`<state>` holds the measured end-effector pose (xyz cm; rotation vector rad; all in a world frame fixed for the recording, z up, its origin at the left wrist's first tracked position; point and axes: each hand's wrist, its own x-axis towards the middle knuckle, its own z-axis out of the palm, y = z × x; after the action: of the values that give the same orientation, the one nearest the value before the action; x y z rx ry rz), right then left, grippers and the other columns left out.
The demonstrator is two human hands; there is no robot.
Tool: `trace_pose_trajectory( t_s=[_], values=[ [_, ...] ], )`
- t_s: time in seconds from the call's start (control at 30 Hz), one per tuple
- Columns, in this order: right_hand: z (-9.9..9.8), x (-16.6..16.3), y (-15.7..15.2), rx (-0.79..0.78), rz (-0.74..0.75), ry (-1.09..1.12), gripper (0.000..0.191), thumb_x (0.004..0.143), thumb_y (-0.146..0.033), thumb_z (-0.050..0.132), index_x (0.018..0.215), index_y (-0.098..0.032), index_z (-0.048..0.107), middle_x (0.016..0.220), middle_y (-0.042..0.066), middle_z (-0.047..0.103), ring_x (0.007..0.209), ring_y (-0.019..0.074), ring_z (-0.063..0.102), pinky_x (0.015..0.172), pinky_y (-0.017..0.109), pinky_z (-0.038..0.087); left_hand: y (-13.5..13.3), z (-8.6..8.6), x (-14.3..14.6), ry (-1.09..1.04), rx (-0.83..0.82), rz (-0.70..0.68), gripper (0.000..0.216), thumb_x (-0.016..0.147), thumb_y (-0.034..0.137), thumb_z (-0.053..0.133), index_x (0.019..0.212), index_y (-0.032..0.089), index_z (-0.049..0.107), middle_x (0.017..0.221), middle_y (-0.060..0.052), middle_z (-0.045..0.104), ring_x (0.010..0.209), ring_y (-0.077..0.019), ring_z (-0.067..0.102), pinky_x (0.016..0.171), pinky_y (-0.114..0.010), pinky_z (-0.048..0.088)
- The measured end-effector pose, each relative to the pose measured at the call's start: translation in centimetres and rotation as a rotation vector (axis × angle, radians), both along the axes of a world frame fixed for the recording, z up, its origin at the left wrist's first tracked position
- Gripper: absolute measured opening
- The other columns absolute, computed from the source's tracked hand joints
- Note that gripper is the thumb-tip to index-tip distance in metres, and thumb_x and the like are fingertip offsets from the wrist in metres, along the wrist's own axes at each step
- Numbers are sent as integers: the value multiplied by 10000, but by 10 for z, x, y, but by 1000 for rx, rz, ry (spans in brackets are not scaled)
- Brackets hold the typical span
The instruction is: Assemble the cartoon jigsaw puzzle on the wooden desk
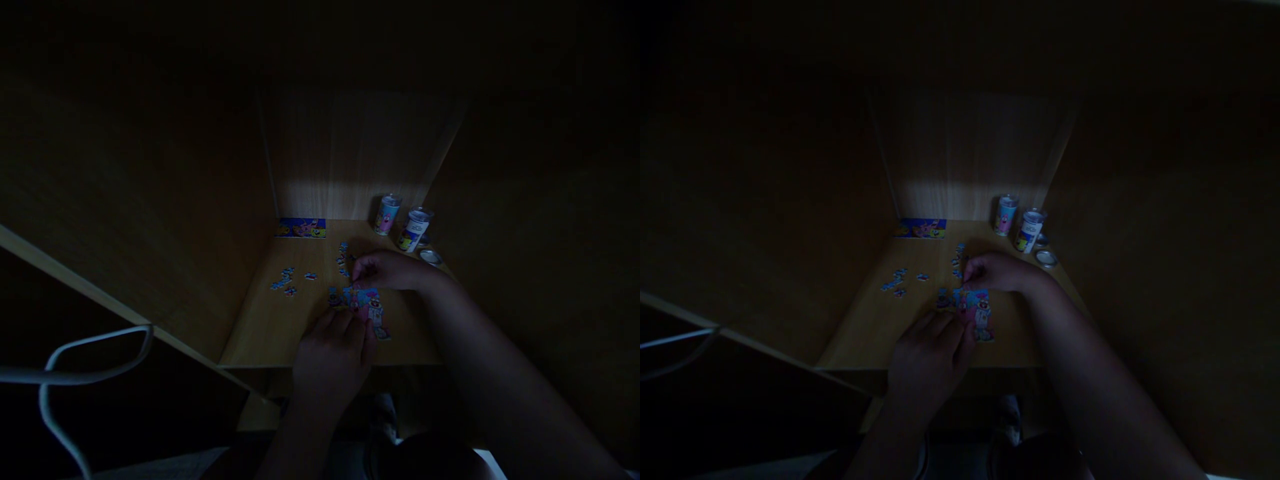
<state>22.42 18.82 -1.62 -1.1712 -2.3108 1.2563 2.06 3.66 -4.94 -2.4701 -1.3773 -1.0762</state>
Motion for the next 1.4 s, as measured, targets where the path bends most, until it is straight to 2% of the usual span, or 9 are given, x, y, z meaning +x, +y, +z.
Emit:
trace_pose_trajectory(
  t_s=[0.43, 0.57, 0.7, 0.83, 1.13, 1.4],
  values=[
    [0, -1, -2, 45, 11, -4, 304, 866, -518, 778, 935, -224, 751, 895, 11, 759, 819, 181, 663, 769, 310, 523, 0, 0, 0, 9, 9, 10, 187, 1022, 196, 629, 842, 212, 677, 835, -37, 710, 811, -229, 683, 708, -395, 536],
    [1, -2, 0, 214, -97, 22, 338, 924, -549, 698, 942, -212, 718, 873, 6, 728, 774, 162, 615, 730, 299, 475, 0, 1, 0, 7, 9, 13, 202, 1027, 198, 627, 830, 209, 675, 851, -35, 711, 808, -223, 686, 714, -391, 539],
    [1, -1, 4, 398, -238, -2, 443, 976, -610, 604, 799, -204, 624, 703, -16, 585, 664, 141, 497, 624, 284, 377, -1, 1, 1, 13, 4, 18, 191, 1025, 200, 636, 840, 206, 684, 866, -39, 716, 830, -229, 697, 730, -390, 537],
    [1, 1, 6, 482, -304, -8, 458, 991, -596, 587, 743, -212, 558, 654, -29, 504, 638, 140, 462, 610, 292, 334, -1, 1, 0, 3, 6, 15, 190, 1023, 195, 643, 838, 206, 686, 883, -44, 724, 839, -229, 700, 736, -386, 535],
    [-2, 1, 7, 515, -312, -34, 433, 1001, -556, 587, 746, -206, 568, 647, -33, 516, 621, 132, 460, 609, 290, 322, -1, 1, 0, 8, 6, 9, 180, 1026, 208, 642, 854, 206, 694, 867, -32, 719, 829, -225, 693, 744, -390, 543],
    [-5, 1, 8, 516, -250, -76, 461, 1016, -568, 541, 734, -205, 562, 646, -28, 534, 617, 130, 446, 603, 292, 309, -1, 2, 0, 13, 20, 14, 186, 1010, 196, 656, 826, 202, 683, 844, -35, 711, 826, -232, 696, 717, -384, 533]
  ],
)
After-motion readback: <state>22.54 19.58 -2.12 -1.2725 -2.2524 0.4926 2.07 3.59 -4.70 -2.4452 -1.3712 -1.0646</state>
